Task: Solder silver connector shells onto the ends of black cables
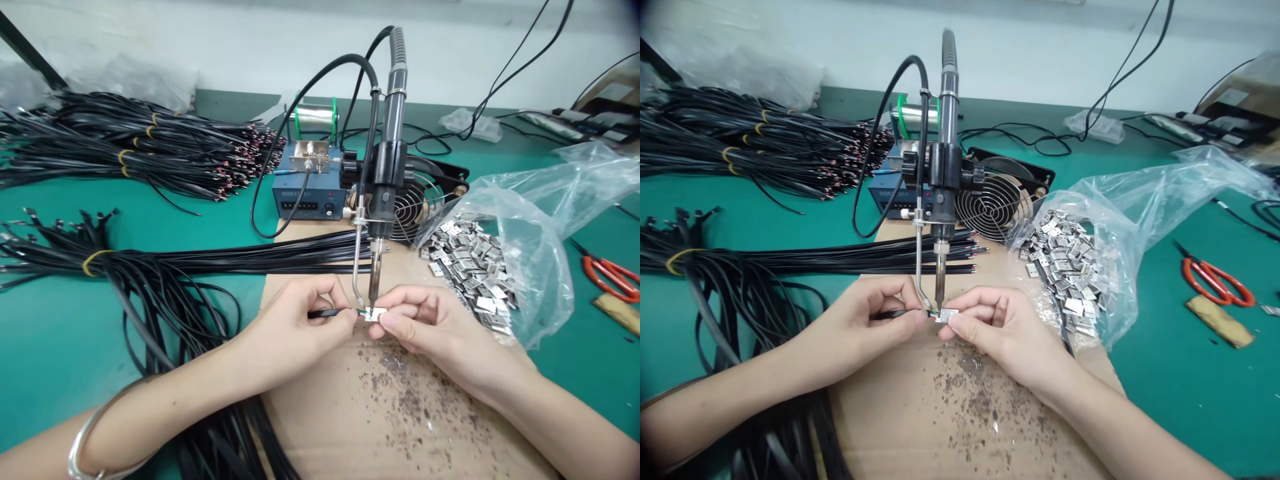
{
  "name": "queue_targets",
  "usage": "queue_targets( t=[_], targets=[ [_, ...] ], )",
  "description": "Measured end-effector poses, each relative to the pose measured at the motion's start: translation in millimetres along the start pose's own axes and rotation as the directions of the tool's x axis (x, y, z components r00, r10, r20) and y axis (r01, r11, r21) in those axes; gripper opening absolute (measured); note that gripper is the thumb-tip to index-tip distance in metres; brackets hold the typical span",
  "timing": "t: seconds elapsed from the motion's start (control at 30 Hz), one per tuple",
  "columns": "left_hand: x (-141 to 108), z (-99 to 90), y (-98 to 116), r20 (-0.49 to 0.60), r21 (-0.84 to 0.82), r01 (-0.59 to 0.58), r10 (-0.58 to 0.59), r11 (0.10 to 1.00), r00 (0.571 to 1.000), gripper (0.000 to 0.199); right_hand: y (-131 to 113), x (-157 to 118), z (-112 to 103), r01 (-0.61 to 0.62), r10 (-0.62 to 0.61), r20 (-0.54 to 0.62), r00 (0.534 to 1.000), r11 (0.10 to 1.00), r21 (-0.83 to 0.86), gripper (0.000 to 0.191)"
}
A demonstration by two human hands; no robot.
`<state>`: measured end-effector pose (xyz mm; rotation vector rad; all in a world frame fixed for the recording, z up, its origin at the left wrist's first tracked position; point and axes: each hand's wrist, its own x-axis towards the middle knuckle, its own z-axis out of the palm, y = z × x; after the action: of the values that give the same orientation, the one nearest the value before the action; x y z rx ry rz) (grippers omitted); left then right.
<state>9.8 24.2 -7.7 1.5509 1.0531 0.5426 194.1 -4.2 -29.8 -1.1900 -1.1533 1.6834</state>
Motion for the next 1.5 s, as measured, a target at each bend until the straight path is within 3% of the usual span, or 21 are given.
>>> queue_targets(
  t=[0.37,1.07,1.17,1.3,1.5],
  targets=[
    [-1.7,1.8,-4.9,-0.043,0.016,-0.081,0.082,0.997,0.996,0.015,3.9,1.0,1.9,0.027,-0.033,-0.062,0.998,0.995,-0.100,0.019],
    [-0.3,3.4,-5.9,-0.057,0.016,-0.055,0.056,0.998,0.997,0.015,-0.2,0.5,6.8,0.012,-0.021,-0.099,0.995,0.996,-0.092,0.012],
    [-1.6,1.4,-5.9,0.042,0.000,-0.012,0.012,1.000,0.999,0.014,-1.7,-2.0,3.9,0.033,-0.044,-0.044,0.998,0.975,-0.218,0.008],
    [-4.9,-2.3,-2.6,0.221,0.024,0.064,-0.067,0.998,0.973,0.012,-2.2,-8.4,0.6,0.119,-0.128,0.012,0.992,0.885,-0.449,0.015],
    [-7.5,-4.0,-2.0,0.291,0.119,0.027,-0.061,0.993,0.955,0.011,0.4,-13.1,0.0,0.170,-0.096,0.160,0.982,0.817,-0.551,0.022]
  ],
)
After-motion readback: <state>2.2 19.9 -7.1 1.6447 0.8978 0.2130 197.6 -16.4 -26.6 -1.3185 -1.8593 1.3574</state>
